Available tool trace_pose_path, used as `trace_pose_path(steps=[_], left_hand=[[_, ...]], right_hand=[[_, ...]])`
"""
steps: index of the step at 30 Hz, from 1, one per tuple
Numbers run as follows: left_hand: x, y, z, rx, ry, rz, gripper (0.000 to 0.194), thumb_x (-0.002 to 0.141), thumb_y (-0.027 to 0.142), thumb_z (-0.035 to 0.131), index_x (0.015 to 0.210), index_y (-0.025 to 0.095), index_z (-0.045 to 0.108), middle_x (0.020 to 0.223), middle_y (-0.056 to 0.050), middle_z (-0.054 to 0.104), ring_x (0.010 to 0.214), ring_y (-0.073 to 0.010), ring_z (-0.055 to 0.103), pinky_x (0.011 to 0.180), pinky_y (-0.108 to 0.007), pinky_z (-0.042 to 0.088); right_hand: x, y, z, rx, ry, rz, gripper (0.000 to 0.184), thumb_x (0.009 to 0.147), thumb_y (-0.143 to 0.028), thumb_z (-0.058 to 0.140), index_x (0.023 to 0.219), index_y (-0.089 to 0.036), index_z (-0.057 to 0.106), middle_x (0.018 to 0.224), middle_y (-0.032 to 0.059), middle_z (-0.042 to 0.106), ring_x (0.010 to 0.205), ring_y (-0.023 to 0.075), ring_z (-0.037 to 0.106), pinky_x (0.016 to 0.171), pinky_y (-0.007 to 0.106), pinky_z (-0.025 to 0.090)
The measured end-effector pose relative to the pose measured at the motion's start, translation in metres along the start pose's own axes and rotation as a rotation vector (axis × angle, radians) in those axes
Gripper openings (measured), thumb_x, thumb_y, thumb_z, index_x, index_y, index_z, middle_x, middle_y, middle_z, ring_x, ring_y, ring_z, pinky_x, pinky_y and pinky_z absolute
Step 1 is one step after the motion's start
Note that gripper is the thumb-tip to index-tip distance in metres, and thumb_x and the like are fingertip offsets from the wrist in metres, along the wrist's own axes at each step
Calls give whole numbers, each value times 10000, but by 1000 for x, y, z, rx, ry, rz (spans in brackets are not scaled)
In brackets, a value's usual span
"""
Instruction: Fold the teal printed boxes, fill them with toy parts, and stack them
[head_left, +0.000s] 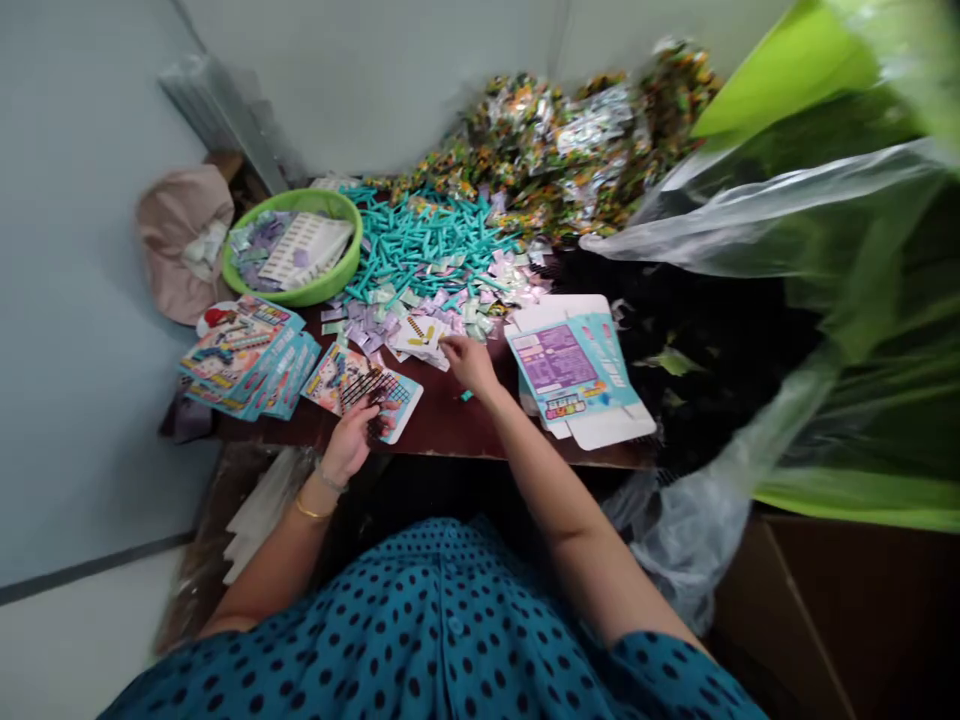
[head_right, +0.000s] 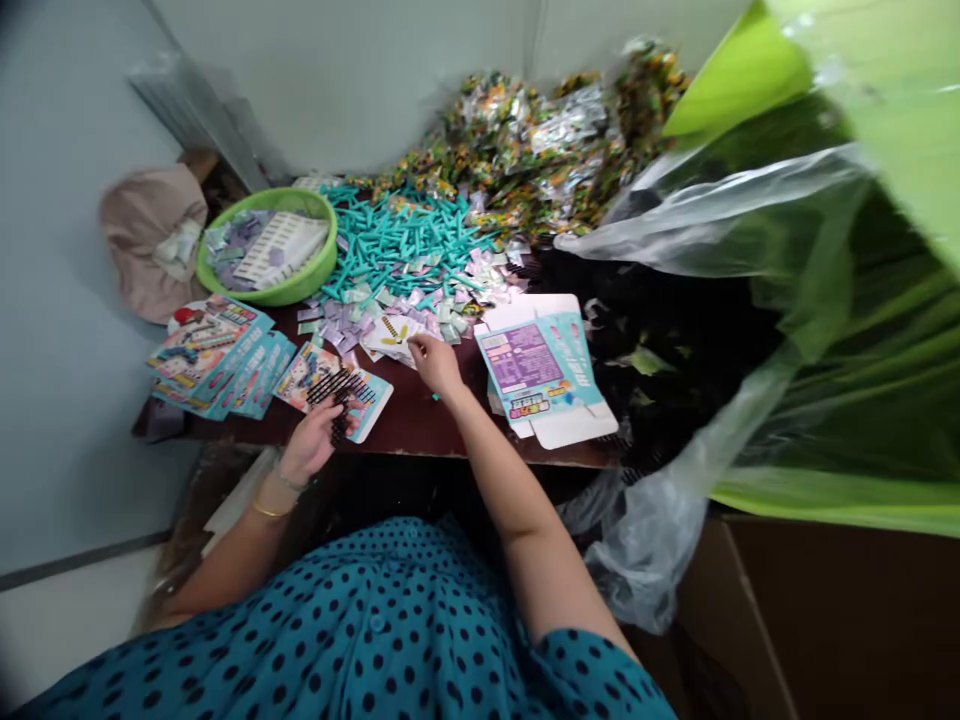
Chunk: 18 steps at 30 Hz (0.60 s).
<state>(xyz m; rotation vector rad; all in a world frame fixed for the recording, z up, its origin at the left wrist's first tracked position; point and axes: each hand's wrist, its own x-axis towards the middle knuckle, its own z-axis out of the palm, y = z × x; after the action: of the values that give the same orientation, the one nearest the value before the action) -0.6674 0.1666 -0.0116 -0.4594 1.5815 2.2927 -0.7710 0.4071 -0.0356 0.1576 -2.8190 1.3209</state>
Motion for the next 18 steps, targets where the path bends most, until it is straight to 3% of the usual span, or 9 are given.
trace_pose_path(steps=[2, 4, 6, 8, 13, 18], left_hand=[[0, -3, -7, -36, -18, -42, 304, 788, 240, 741, 1061, 135, 657, 1057, -102, 755, 727, -158, 685, 602, -253, 519], [0, -7, -13, -75, -28, -64, 284, 809, 220, 717, 1070, 135, 648, 1095, -113, 749, 757, -170, 699, 631, -265, 536], [0, -11, -17, -112, -19, -80, 271, 820, 204, 702, 1074, 138, 636, 1103, -117, 747, 775, -180, 705, 651, -278, 544], [-1, -15, -22, -144, -8, -96, 273, 815, 185, 702, 1074, 147, 623, 1101, -116, 749, 797, -190, 708, 673, -291, 550], [-7, -16, -28, -159, -15, -109, 313, 806, 178, 718, 1101, 134, 622, 1091, -127, 746, 806, -195, 708, 687, -299, 546], [-10, -16, -25, -133, 7, -80, 280, 824, 300, 761, 1020, 141, 640, 906, -68, 740, 676, -149, 672, 559, -231, 486]], right_hand=[[29, -4, 13, -176, -30, -57, 396, 998, -318, 509, 1302, -122, 671, 1282, 177, 697, 1164, 281, 645, 1026, 412, 477], [46, -5, 29, -336, -84, -137, 536, 958, -335, 592, 1434, -91, 563, 1469, 223, 562, 1364, 350, 500, 1121, 504, 388], [52, -2, 44, -437, -148, -186, 644, 940, -335, 618, 1508, -72, 468, 1575, 244, 437, 1471, 391, 356, 1160, 574, 311], [52, 1, 52, -476, -174, -190, 634, 963, -327, 574, 1526, -68, 437, 1605, 247, 391, 1498, 395, 307, 1168, 595, 278], [30, -6, 51, -471, -120, -157, 614, 974, -338, 555, 1531, -106, 444, 1615, 230, 375, 1503, 393, 293, 1194, 614, 210], [-3, -40, 51, -290, -95, -277, 450, 1014, -383, 515, 1399, -169, 609, 1513, 181, 505, 1398, 313, 431, 1133, 477, 364]])
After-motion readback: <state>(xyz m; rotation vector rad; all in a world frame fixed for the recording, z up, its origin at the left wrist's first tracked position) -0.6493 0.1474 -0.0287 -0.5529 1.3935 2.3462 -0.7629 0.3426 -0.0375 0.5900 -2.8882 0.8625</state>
